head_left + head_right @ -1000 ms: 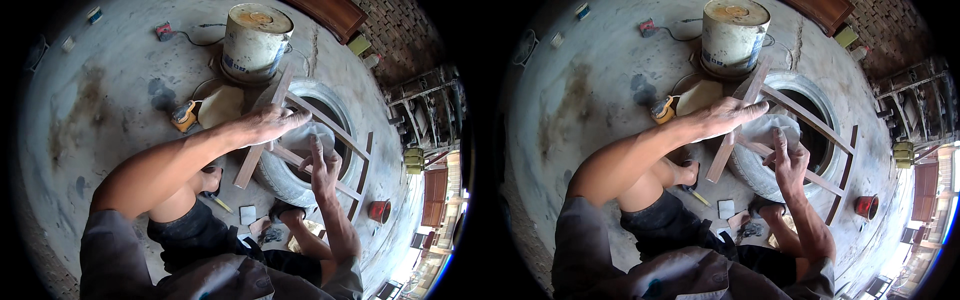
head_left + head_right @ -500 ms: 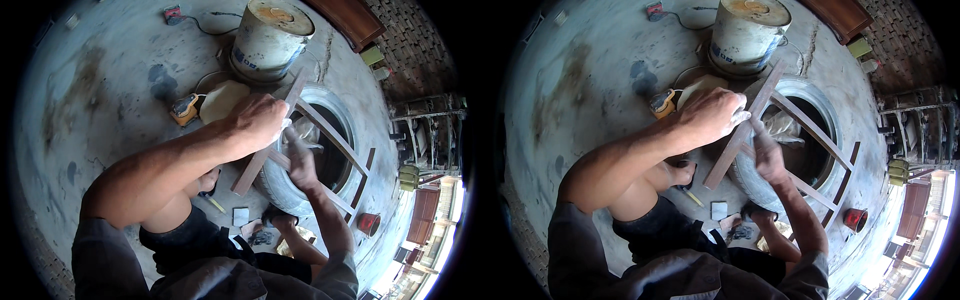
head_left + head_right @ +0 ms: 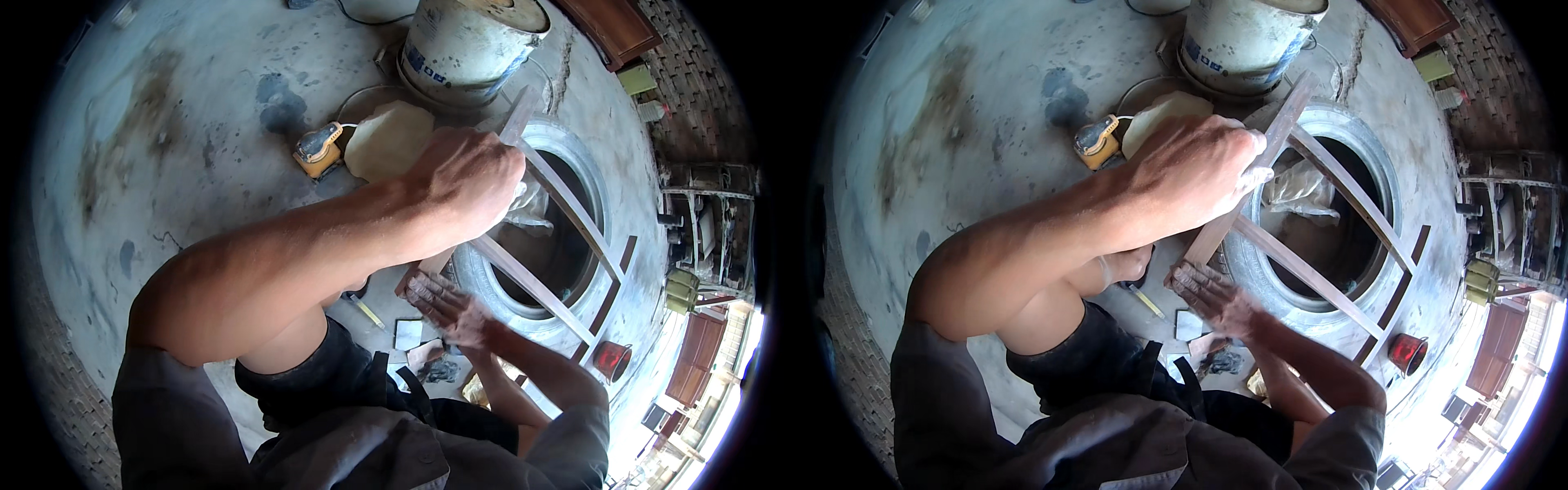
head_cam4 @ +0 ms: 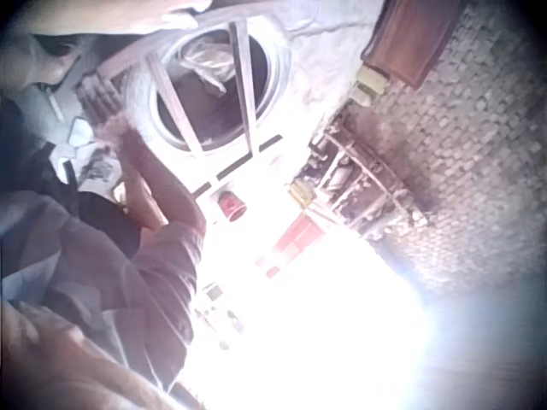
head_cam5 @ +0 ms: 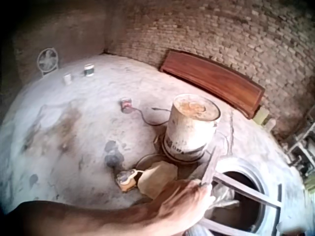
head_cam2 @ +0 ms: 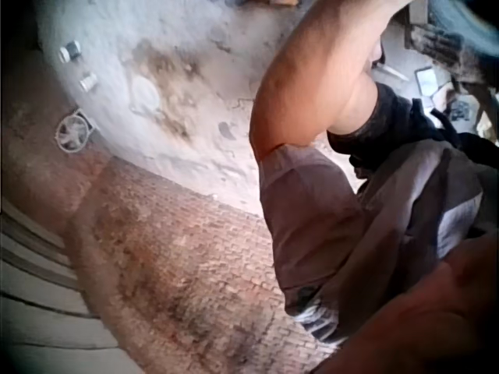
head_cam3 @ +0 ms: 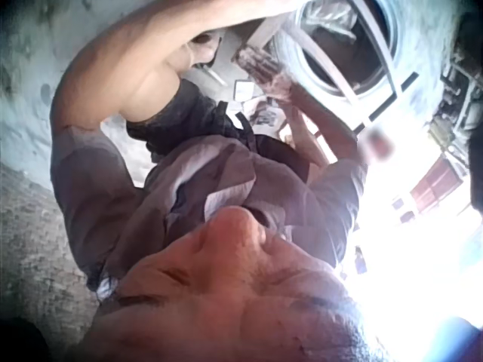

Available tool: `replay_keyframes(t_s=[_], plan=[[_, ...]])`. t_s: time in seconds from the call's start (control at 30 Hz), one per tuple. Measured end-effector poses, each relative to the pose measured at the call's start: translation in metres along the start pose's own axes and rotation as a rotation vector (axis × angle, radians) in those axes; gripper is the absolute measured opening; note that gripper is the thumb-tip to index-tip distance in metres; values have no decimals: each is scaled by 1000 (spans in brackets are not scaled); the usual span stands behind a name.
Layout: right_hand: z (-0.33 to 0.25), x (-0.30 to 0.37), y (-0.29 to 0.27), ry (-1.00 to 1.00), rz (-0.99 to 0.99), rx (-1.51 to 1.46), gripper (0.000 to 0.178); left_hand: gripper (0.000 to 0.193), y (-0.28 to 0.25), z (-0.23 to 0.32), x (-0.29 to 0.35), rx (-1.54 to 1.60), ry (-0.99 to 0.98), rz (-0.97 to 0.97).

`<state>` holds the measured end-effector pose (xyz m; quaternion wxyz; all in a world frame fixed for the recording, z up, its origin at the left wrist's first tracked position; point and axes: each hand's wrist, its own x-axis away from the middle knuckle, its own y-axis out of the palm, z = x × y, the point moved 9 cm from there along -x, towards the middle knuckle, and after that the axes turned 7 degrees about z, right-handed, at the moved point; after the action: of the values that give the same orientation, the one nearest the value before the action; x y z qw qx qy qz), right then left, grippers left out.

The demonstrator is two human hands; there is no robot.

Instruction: The person sands a wooden frame resting on a tire using sandpaper and a cloth. They repeatedly rub the frame's surfaces and edges, then wipe it with a cloth.

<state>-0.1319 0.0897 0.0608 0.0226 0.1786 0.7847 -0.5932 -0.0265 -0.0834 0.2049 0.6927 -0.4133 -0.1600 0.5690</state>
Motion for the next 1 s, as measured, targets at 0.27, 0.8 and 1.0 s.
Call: replay_keyframes(t_s=[0.27,0.8,1.0], plan=[[-18,7,16,68,56,3,52,20,7,6,-4,-7,-29,21],[56,19,22,301,-23,71,53,24,18,15,4,0,35,20],[28,27,23,329,25,-270,56,28,23,7,-4,41,15,-1]])
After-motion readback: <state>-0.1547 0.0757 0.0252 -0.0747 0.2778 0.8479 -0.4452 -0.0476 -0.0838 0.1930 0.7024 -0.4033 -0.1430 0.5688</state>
